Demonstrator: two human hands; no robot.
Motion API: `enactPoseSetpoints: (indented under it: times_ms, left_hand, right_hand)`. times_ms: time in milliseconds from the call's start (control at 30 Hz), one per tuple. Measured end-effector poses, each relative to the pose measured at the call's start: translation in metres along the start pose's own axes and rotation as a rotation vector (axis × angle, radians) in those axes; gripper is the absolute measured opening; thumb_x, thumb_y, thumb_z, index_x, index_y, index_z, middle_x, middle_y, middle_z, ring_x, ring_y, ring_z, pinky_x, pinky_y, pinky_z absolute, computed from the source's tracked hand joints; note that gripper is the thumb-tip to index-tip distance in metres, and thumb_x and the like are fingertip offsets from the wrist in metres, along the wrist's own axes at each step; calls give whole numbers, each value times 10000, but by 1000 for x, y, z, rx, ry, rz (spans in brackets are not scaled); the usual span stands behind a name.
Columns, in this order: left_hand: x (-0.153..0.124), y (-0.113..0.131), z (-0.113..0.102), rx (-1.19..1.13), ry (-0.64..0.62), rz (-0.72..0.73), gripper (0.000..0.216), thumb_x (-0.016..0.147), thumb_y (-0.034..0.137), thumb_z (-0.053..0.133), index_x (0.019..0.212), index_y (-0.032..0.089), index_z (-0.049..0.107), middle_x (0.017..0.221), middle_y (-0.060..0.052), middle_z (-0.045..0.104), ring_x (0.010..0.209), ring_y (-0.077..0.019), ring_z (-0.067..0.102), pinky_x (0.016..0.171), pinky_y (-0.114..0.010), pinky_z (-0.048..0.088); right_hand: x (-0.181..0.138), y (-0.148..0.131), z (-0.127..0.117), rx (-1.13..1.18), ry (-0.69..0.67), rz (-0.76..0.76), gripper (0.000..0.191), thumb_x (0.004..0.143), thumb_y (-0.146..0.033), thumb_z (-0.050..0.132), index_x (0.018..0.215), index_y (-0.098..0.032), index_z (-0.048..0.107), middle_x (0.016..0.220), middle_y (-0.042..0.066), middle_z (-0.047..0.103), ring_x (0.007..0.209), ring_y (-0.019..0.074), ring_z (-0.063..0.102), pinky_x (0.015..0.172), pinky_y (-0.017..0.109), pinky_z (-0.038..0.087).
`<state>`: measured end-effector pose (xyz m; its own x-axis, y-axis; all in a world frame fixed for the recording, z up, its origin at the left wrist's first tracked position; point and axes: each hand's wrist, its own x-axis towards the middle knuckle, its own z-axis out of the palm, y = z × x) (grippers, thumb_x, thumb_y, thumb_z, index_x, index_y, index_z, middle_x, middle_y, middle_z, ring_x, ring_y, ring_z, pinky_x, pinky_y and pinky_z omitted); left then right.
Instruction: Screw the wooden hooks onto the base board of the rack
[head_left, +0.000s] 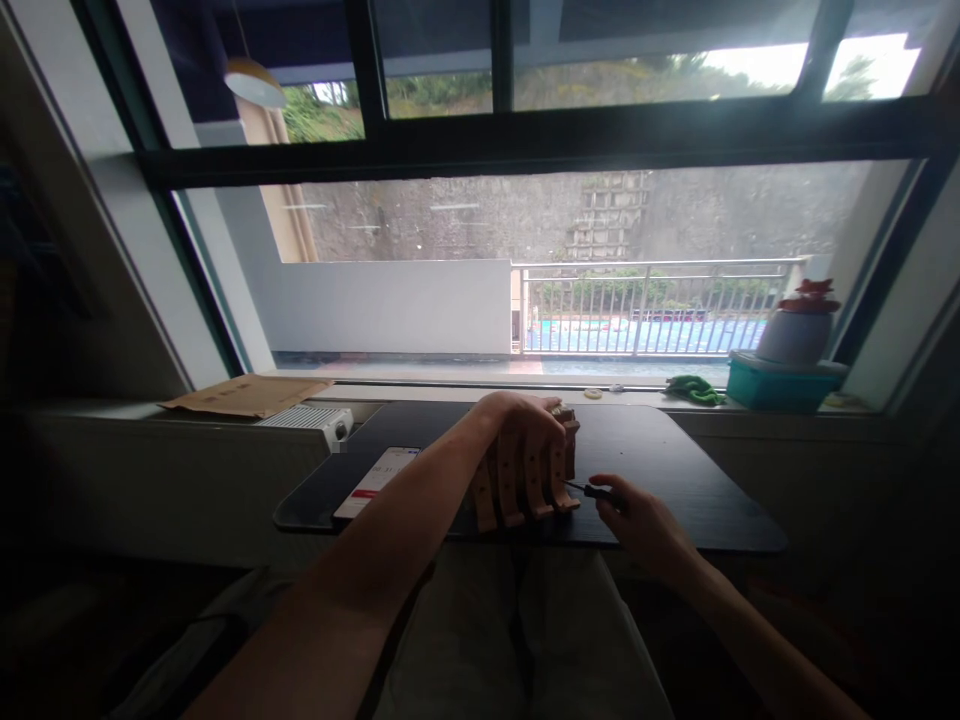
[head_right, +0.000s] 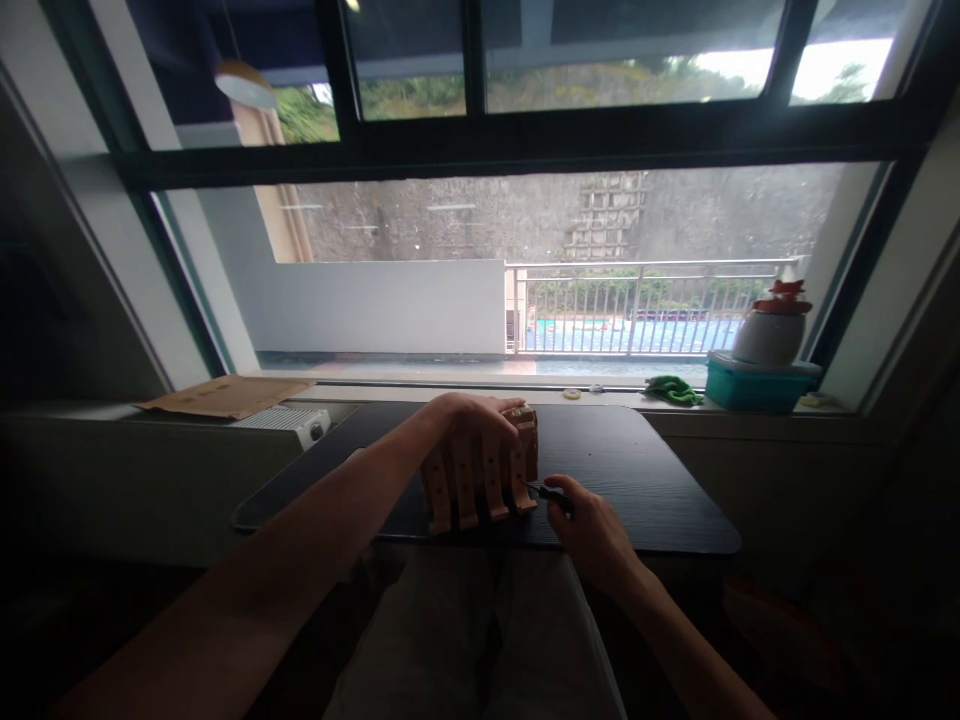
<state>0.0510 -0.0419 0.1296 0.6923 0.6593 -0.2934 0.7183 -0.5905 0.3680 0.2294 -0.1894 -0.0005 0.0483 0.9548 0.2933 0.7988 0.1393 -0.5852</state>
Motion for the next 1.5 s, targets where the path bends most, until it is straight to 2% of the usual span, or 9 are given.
enactPoseSetpoints:
  times_ms: [133,300,400,567,767,1167,1333,1500]
  left_hand:
    - [0,4,-2,6,5,50,495,900,359,560,1351,231,399,1414,-105,375,1204,-286,463,966,-507,414]
    - [3,20,2,82,13,44,408,897,346,571,1264,190,484,1258,-89,518,1067,-250,559,880,-451,483]
    - [5,27,6,118,48,29,373,901,359,562,1223,178,512,1209,-89,546,1028,-231,575,865,-440,488]
    - [9,22,-3,128,52,38,375,898,355,568,1222,173,516,1230,-89,537,1056,-240,563,881,-451,478]
    - [17,10,-22,108,45,13,398,896,347,572,1248,176,501,1295,-97,495,1122,-261,527,923,-485,448]
    - [20,7,-27,44,-41,-11,328,908,345,555,1182,164,543,1197,-84,559,1014,-221,585,849,-424,500]
    - [20,5,-26,14,-70,-22,325,908,343,556,1176,158,544,1174,-82,570,987,-214,596,827,-412,511]
    - [21,5,-23,-26,-90,-37,319,909,339,555,1172,157,545,1170,-81,570,984,-212,595,824,-410,512]
  right_hand:
    - [-10,5,-3,-29,18,-12,394,839,-364,426,1150,-220,620,961,56,701,792,210,634,703,321,450]
    - [-10,15,5,-69,-10,-20,376,835,-334,425,1137,-242,629,1054,46,698,905,231,652,747,333,471]
    - [-10,17,7,-109,-12,-34,362,839,-322,425,1125,-240,632,1087,48,690,948,252,649,767,351,471]
    - [-13,5,0,-168,56,-77,379,890,-348,373,1173,-228,594,1140,56,669,971,264,644,766,371,470]
    - [-11,-14,-1,-210,109,-187,343,921,-333,363,1167,-248,587,1121,26,673,915,231,659,719,333,469]
    - [1,-25,3,-312,99,-265,305,942,-310,373,1139,-233,593,1058,31,684,814,194,671,627,286,433]
    - [-3,-29,-10,-381,46,-328,294,924,-245,399,1146,-230,592,1024,14,686,820,160,660,639,260,420]
    - [-1,-35,-27,-509,-60,-408,307,906,-193,411,1140,-228,608,888,23,679,704,159,642,560,265,363]
